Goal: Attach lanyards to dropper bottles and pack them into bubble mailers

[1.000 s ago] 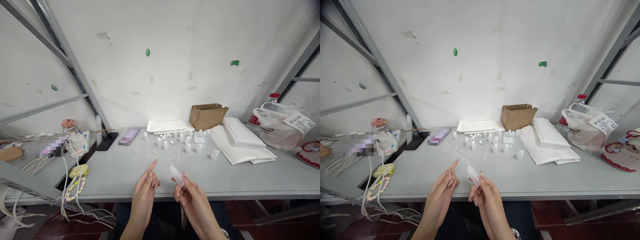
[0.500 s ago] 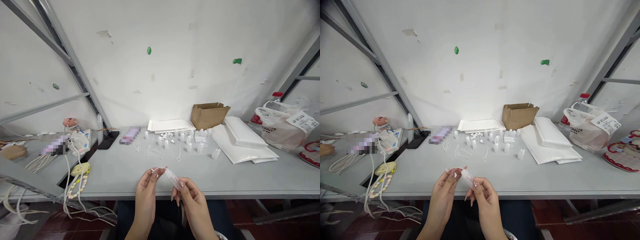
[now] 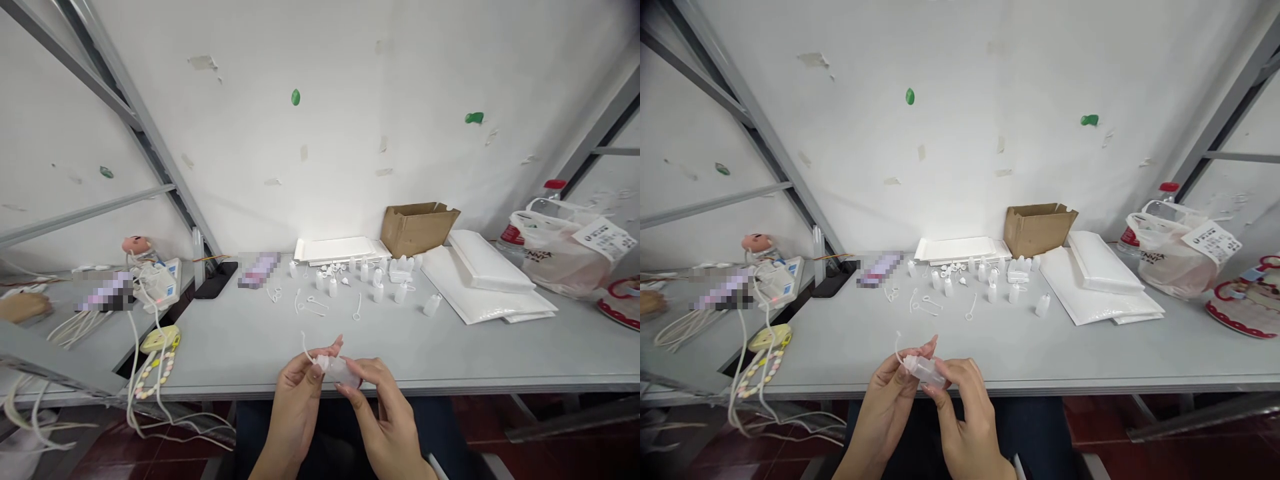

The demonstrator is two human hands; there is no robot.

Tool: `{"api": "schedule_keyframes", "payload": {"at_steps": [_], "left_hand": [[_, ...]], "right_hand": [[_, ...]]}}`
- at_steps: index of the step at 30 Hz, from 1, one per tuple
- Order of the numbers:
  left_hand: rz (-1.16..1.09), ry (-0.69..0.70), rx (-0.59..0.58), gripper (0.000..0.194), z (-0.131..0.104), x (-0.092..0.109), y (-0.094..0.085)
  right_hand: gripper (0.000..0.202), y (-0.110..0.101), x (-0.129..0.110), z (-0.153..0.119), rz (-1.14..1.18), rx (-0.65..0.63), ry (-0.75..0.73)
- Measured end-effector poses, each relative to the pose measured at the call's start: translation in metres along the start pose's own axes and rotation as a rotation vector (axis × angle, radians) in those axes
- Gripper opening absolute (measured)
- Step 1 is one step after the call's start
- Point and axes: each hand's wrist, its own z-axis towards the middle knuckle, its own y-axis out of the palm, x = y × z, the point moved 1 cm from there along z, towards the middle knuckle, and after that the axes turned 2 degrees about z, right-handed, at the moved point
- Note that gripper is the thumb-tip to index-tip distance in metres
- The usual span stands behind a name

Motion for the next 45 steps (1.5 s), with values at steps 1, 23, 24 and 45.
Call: {"api": "schedule_keyframes", "payload": {"at_steps": [1, 23, 24, 45], "left_hand": [[0.003, 0.004, -0.006, 0.023, 0.0, 0.0, 0.0], [0.065, -0.003, -0.005, 0.019, 0.002, 0.001, -0.001], [0.079, -0.005, -0.011, 0.018, 0.002, 0.001, 0.0], [0.248, 0.009, -0.094, 0.02, 0.002, 0.007, -0.015]], "right_hand": [[0.03, 0.0, 0.0, 0.0, 0.005, 0.005, -0.003], [0.031, 0.003, -0.005, 0.011, 0.573, -0.115, 0.685], [0.031, 0.003, -0.004, 0.011, 0.568, -0.111, 0.684], [0.013, 0.004, -0.015, 0.002, 0.362, 0.1, 0.407]]}}
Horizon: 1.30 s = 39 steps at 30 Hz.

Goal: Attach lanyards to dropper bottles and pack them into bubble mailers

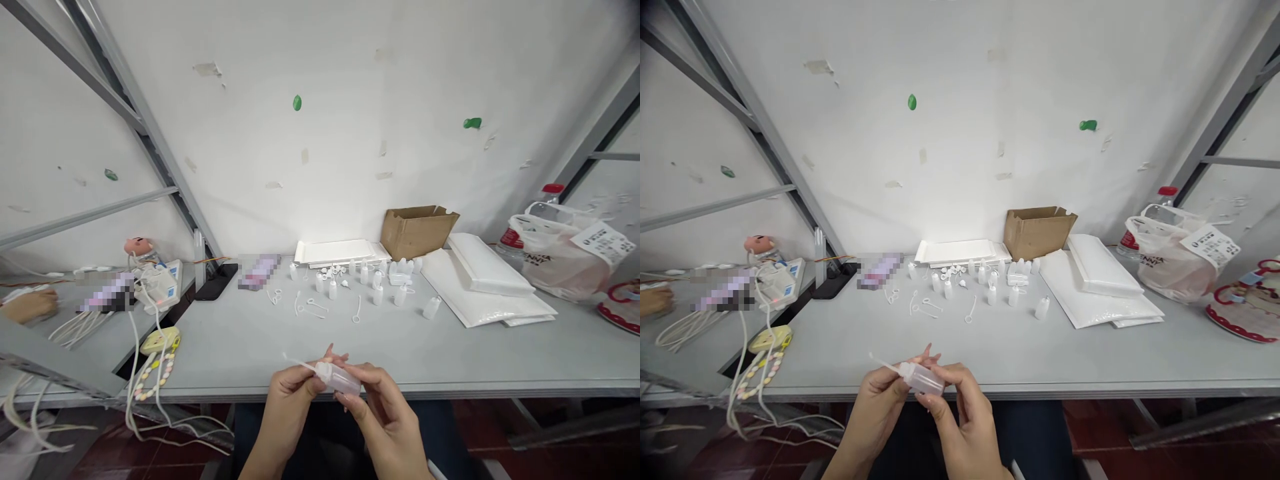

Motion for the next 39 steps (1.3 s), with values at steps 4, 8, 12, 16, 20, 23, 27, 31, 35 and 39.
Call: {"api": "schedule_keyframes", "payload": {"at_steps": [4, 8, 12, 16, 20, 23, 27, 31, 35, 39], "left_hand": [[-0.279, 0.032, 0.124, 0.021, 0.001, -0.002, -0.002], [-0.376, -0.017, 0.112, 0.018, -0.001, 0.004, 0.008], [-0.459, -0.061, 0.113, 0.018, -0.004, 0.009, 0.017], [-0.484, -0.059, 0.142, 0.016, -0.003, 0.01, 0.017], [-0.47, -0.012, 0.156, 0.014, -0.002, 0.011, 0.015], [-0.428, -0.052, 0.115, 0.015, -0.004, 0.012, 0.016], [-0.33, -0.041, 0.116, 0.015, -0.006, 0.012, 0.017], [-0.222, -0.012, 0.097, 0.016, -0.005, 0.01, 0.015], [-0.172, 0.005, 0.054, 0.018, -0.003, 0.01, 0.009], [-0.131, 0.03, 0.025, 0.018, -0.003, 0.011, 0.007]], "right_hand": [[0.013, 0.0, 0.0, -0.003, -0.013, -0.008, -0.103], [0.013, -0.001, 0.003, -0.003, -0.073, -0.047, -0.073], [0.014, -0.001, 0.006, -0.001, -0.114, -0.142, 0.012], [0.013, -0.001, 0.006, -0.001, -0.135, -0.144, 0.023], [0.014, -0.002, 0.008, -0.001, -0.177, -0.173, 0.025], [0.016, -0.003, 0.012, 0.0, -0.202, -0.165, 0.03], [0.013, -0.004, 0.016, 0.0, -0.278, -0.137, -0.031], [0.012, -0.005, 0.018, -0.001, -0.307, -0.098, -0.149], [0.013, -0.007, 0.017, 0.0, -0.272, -0.093, -0.174], [0.018, -0.006, 0.012, 0.006, -0.142, -0.118, 0.121]]}}
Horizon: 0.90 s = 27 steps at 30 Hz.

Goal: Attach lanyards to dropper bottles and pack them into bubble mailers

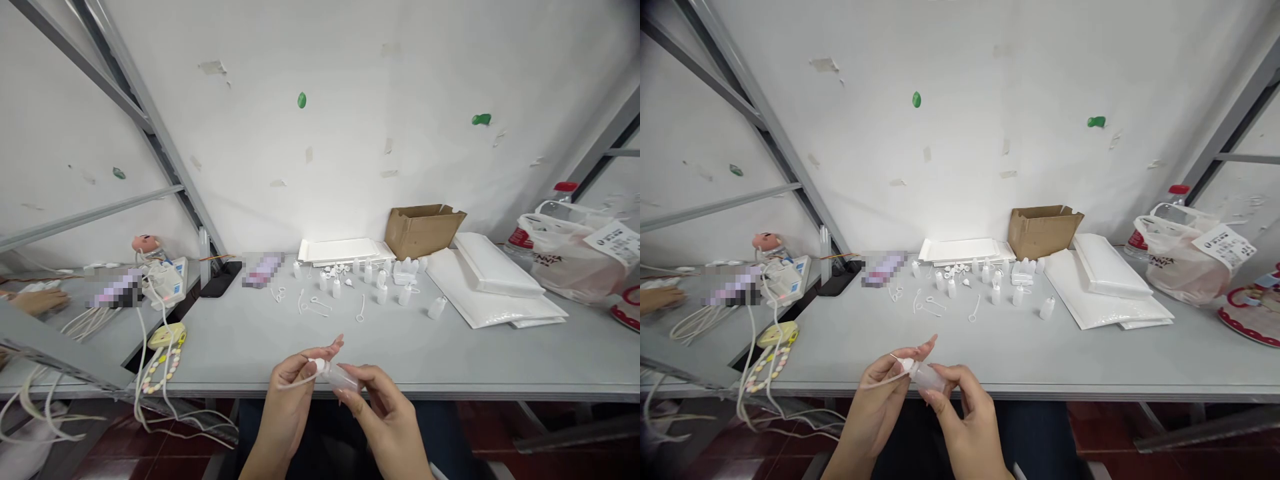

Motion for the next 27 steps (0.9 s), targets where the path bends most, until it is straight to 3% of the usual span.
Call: {"api": "schedule_keyframes", "payload": {"at_steps": [3, 5, 10, 16, 23, 27], "left_hand": [[0.051, 0.039, 0.0, 0.018, -0.001, -0.002, 0.001], [0.095, 0.035, 0.019, 0.021, -0.001, -0.005, 0.002], [0.085, 0.023, 0.131, 0.024, -0.001, -0.01, 0.001], [0.117, -0.013, 0.132, 0.025, -0.002, -0.008, -0.003], [0.193, -0.049, 0.046, 0.032, -0.002, -0.003, -0.004], [0.201, -0.042, 0.123, 0.029, -0.004, -0.005, -0.003]], "right_hand": [[0.034, 0.003, -0.003, 0.005, 0.204, -0.134, 0.278], [0.042, 0.005, -0.003, 0.007, 0.286, -0.144, 0.337], [0.036, 0.008, 0.002, 0.011, 0.332, -0.134, 0.323], [0.035, 0.003, 0.002, 0.012, 0.264, -0.158, 0.243], [0.059, 0.008, 0.003, 0.007, 0.266, -0.271, 0.439], [0.043, 0.01, 0.003, 0.009, 0.278, -0.225, 0.316]]}}
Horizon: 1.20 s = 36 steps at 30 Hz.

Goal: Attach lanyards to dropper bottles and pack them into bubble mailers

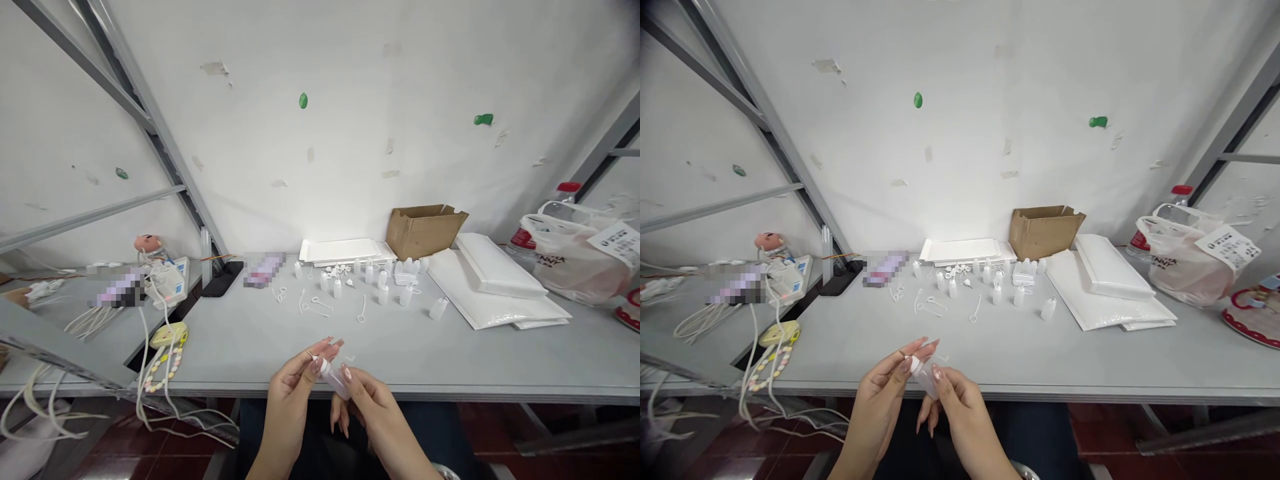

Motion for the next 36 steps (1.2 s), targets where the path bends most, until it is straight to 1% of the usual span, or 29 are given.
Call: {"api": "schedule_keyframes", "payload": {"at_steps": [2, 4, 7, 10, 12, 14, 16, 19, 23, 25, 26, 28, 30, 32, 34, 36], "left_hand": [[0.011, 0.029, 0.044, 0.027, 0.0, 0.0, 0.0], [0.025, 0.059, 0.055, 0.026, 0.001, 0.001, 0.0], [0.043, 0.083, 0.016, 0.023, 0.002, 0.003, -0.001], [0.052, 0.072, -0.041, 0.021, 0.003, 0.005, -0.003], [0.052, 0.058, -0.057, 0.021, 0.004, 0.006, -0.003], [0.048, 0.043, -0.044, 0.022, 0.004, 0.007, -0.003], [0.037, 0.033, -0.015, 0.022, 0.004, 0.006, -0.003], [0.028, 0.025, 0.009, 0.021, 0.004, 0.005, -0.002], [0.051, 0.053, -0.039, 0.018, 0.005, 0.005, -0.002], [0.095, 0.056, -0.045, 0.021, 0.006, 0.006, -0.003], [0.128, 0.052, -0.041, 0.024, 0.005, 0.006, -0.003], [0.206, 0.056, -0.026, 0.031, 0.004, 0.008, -0.004], [0.303, 0.067, -0.011, 0.033, 0.003, 0.01, -0.007], [0.422, 0.067, 0.015, 0.027, 0.001, 0.013, -0.008], [0.528, 0.046, 0.025, 0.02, 0.0, 0.015, -0.008], [0.572, 0.044, 0.014, 0.013, -0.001, 0.018, -0.007]], "right_hand": [[0.04, -0.001, 0.0, 0.001, 0.021, 0.02, -0.042], [0.038, -0.002, 0.0, 0.0, 0.02, 0.031, -0.058], [0.036, -0.003, 0.002, -0.001, -0.03, 0.026, -0.055], [0.048, -0.002, 0.005, -0.001, -0.058, 0.02, 0.011], [0.052, -0.002, 0.006, -0.001, -0.062, 0.01, 0.024], [0.046, -0.001, 0.006, 0.0, -0.062, 0.016, -0.024], [0.04, -0.002, 0.005, 0.0, -0.072, 0.06, -0.074], [0.037, -0.004, 0.006, 0.0, -0.108, 0.118, -0.092], [0.037, -0.005, 0.007, 0.001, -0.096, 0.059, -0.06], [0.037, -0.006, 0.007, 0.001, -0.104, 0.041, -0.061], [0.037, -0.007, 0.006, 0.001, -0.125, 0.057, -0.079], [0.033, -0.01, 0.004, -0.001, -0.195, 0.126, -0.137], [0.03, -0.013, 0.002, -0.003, -0.274, 0.215, -0.192], [0.028, -0.016, 0.002, -0.005, -0.343, 0.272, -0.228], [0.026, -0.017, 0.003, -0.006, -0.393, 0.283, -0.252], [0.024, -0.019, 0.005, -0.007, -0.426, 0.283, -0.282]]}}
